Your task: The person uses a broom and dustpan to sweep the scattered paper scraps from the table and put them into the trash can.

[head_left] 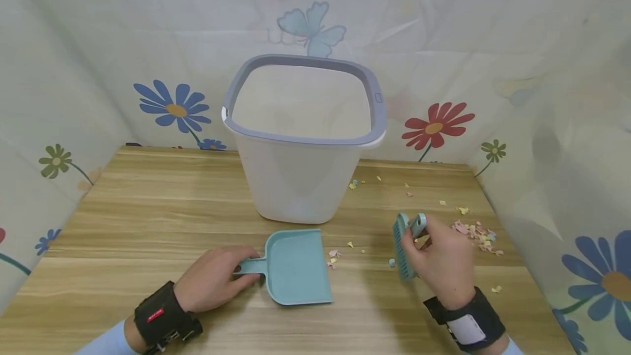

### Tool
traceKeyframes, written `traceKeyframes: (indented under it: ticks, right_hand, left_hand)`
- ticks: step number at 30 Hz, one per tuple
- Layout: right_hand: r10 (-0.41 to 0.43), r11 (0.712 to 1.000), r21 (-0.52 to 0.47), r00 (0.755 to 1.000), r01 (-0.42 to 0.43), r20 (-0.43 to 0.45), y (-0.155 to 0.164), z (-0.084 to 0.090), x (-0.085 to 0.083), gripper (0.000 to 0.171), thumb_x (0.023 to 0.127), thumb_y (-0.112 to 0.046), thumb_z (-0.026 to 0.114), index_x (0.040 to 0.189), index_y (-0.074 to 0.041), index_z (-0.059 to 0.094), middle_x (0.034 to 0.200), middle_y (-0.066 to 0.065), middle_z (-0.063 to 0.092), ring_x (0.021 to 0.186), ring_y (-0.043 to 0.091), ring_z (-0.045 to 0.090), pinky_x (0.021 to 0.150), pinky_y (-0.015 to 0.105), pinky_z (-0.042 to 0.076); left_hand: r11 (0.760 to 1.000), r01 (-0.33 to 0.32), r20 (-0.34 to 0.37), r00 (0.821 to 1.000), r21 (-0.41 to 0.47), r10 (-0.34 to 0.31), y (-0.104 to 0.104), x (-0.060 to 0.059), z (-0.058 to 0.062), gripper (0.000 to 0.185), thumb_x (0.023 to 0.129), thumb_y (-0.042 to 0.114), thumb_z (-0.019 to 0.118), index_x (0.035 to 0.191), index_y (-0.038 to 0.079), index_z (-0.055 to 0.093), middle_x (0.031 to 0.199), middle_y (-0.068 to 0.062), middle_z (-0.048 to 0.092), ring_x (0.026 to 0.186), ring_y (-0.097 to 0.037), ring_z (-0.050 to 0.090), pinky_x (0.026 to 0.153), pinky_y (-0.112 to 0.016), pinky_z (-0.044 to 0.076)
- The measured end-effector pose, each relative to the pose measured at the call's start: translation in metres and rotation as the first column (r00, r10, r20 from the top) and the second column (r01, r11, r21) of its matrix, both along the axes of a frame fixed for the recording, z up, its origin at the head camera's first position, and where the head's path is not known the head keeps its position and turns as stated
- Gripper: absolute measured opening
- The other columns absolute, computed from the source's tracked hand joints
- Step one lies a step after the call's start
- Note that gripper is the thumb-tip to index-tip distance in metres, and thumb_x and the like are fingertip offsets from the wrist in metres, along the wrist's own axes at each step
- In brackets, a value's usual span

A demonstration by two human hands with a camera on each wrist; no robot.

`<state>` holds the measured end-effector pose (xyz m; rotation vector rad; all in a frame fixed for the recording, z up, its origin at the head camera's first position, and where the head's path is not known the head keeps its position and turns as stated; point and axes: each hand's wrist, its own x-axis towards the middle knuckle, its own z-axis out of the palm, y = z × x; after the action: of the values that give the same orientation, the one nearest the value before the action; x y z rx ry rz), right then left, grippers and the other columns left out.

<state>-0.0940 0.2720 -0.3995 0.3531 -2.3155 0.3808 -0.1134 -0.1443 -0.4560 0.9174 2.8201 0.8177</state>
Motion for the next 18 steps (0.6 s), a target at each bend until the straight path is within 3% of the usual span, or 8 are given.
traceKeyframes:
  ticks: [8, 15, 18]
  right_hand:
    - [0.082, 0.995, -0.067, 0.993, -0.077, 0.079, -0.039, -0.009, -0.003, 0.011, 0.078, -0.002, 0.077, 0.079, -0.008, 0.069, 0.068, 0.004, 0.072, 0.048, 0.002, 0.056, 0.045, 0.013, 0.041]
    - [0.247, 0.958, -0.174, 0.964, -0.228, 0.094, -0.073, -0.010, -0.007, 0.013, 0.078, 0.001, 0.075, 0.085, -0.008, 0.069, 0.071, 0.002, 0.072, 0.048, -0.002, 0.053, 0.045, 0.011, 0.040]
    - [0.269, 0.941, -0.240, 0.958, -0.240, 0.095, -0.071, -0.007, -0.007, 0.014, 0.079, 0.004, 0.074, 0.087, -0.008, 0.070, 0.074, 0.003, 0.074, 0.046, -0.005, 0.048, 0.043, 0.011, 0.038]
  left_hand:
    - [1.000, 0.004, 0.008, 1.000, 0.021, -0.004, 0.000, 0.001, 0.000, 0.017, 0.093, 0.035, 0.078, 0.106, 0.026, 0.073, 0.087, 0.022, 0.062, 0.074, 0.002, 0.053, 0.067, -0.019, 0.045]
    - [1.000, 0.006, 0.001, 1.000, 0.017, -0.006, 0.000, 0.001, 0.000, 0.018, 0.093, 0.035, 0.078, 0.107, 0.025, 0.074, 0.085, 0.021, 0.060, 0.072, 0.002, 0.052, 0.066, -0.019, 0.044]
    - [1.000, 0.005, -0.005, 1.000, 0.018, -0.005, 0.000, 0.001, 0.002, 0.018, 0.093, 0.034, 0.079, 0.107, 0.024, 0.074, 0.084, 0.020, 0.060, 0.072, 0.002, 0.052, 0.065, -0.019, 0.043]
